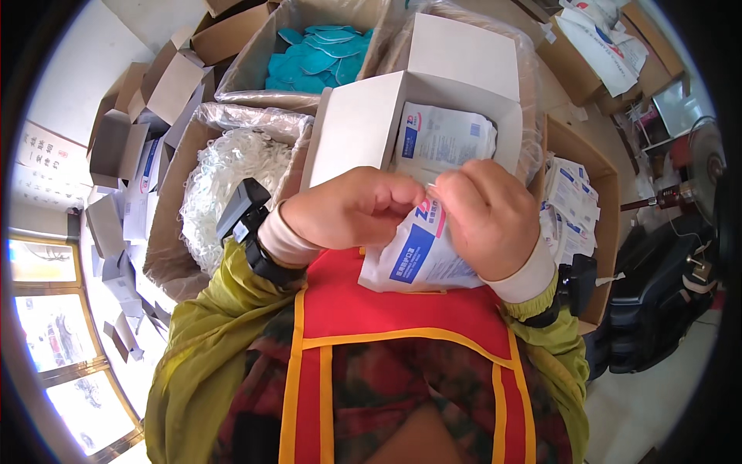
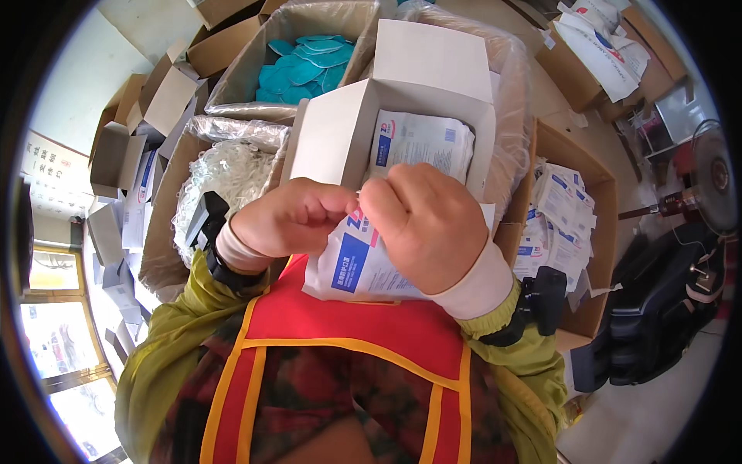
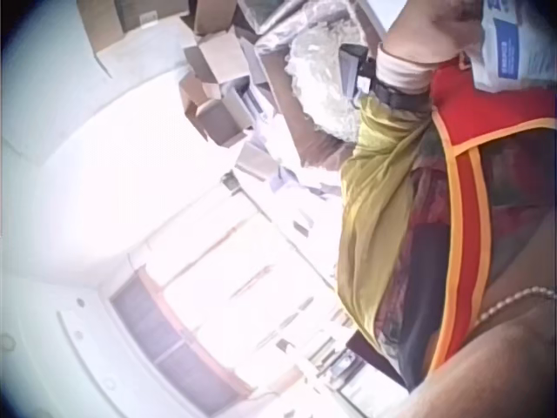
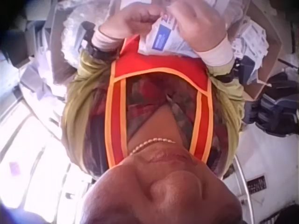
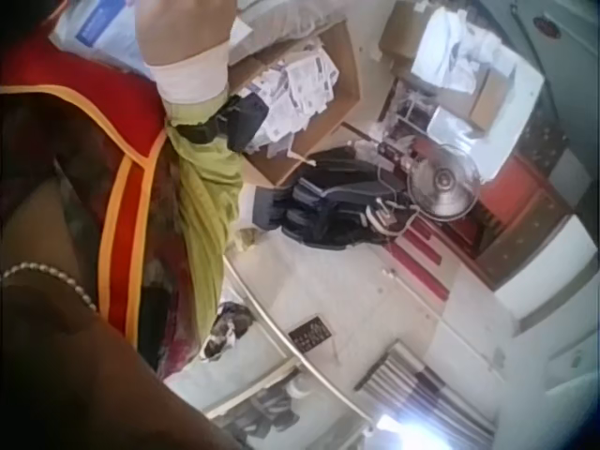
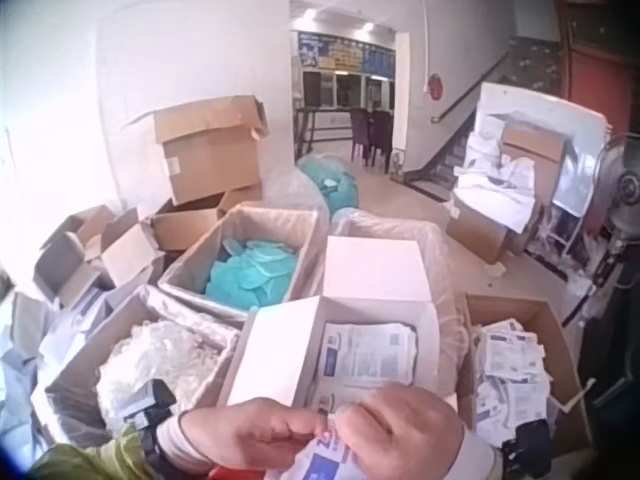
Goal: The recorder is packing stacks of blue protective masks into boxes in a warehouse setting.
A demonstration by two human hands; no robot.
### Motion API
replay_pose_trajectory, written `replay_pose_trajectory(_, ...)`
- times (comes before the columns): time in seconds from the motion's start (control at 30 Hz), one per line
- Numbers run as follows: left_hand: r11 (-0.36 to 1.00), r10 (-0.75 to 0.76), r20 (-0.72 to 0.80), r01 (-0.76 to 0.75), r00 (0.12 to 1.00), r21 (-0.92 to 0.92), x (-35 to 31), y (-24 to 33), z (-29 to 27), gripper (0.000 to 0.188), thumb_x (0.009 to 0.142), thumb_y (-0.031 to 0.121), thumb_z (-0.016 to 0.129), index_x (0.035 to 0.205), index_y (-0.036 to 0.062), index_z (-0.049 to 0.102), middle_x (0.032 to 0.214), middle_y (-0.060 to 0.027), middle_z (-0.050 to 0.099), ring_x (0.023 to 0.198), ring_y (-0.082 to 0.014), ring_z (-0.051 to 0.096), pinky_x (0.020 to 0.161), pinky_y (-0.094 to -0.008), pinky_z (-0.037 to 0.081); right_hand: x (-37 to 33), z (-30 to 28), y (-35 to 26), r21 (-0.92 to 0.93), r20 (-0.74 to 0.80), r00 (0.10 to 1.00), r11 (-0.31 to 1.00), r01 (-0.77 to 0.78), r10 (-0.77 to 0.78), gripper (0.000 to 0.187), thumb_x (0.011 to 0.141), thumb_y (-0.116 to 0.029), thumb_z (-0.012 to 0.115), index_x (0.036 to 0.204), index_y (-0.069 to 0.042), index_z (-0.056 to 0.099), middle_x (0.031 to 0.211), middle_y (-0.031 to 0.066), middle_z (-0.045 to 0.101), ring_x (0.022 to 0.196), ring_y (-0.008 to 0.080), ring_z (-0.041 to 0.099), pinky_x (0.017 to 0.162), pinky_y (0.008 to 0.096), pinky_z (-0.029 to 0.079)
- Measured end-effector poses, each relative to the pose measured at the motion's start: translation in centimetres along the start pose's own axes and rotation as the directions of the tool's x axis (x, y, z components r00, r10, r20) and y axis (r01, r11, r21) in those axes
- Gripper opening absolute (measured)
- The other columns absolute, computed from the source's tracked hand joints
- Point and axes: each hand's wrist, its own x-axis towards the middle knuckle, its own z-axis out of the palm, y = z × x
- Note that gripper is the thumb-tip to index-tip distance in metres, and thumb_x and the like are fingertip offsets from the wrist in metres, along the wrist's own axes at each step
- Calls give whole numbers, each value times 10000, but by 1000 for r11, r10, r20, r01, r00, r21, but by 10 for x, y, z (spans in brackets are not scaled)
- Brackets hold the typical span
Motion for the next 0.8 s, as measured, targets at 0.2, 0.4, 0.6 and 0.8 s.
replay_pose_trajectory(0.2, 996, -15, 4, 15, 1000, -85, -4, 0, 8, 341, 840, -106, 517, 1168, -27, 565, 1066, -59, 657, 959, -92, 582, 835, -245, 479, 0, 8, -8, -15, 51, 998, 999, 37, -36, 146, 704, -67, 617, 769, -68, 487, 696, 76, 441, 629, 239, 535, 550, 340, 463)
replay_pose_trajectory(0.4, 903, 238, -410, -45, 880, 428, -12, -14, 0, 97, 868, -11, 606, 939, -10, 671, 793, -38, 677, 756, -59, 575, 672, -242, 489, 4, 7, -2, 131, 77, 997, 991, -14, 4, 94, 745, -48, 603, 808, -67, 537, 703, 89, 499, 657, 267, 562, 565, 344, 468)
replay_pose_trajectory(0.6, 869, 489, -580, -313, 651, 382, -36, 5, -23, 43, 895, 44, 645, 881, 11, 668, 824, -13, 671, 782, -71, 586, 729, -221, 461, 5, -22, 26, 353, 125, 923, 853, -385, 365, 45, 904, -27, 566, 918, -14, 606, 784, 84, 615, 696, 184, 591, 629, 281, 469)
replay_pose_trajectory(0.8, 766, 642, -670, -290, 372, 573, -83, 26, -69, 105, 888, 47, 657, 986, 9, 655, 908, -49, 679, 815, -103, 621, 785, -221, 489, 2, -29, 75, 361, 96, 847, 774, -519, 523, 83, 921, -71, 573, 891, 3, 598, 753, 39, 594, 673, 85, 522, 611, 267, 445)
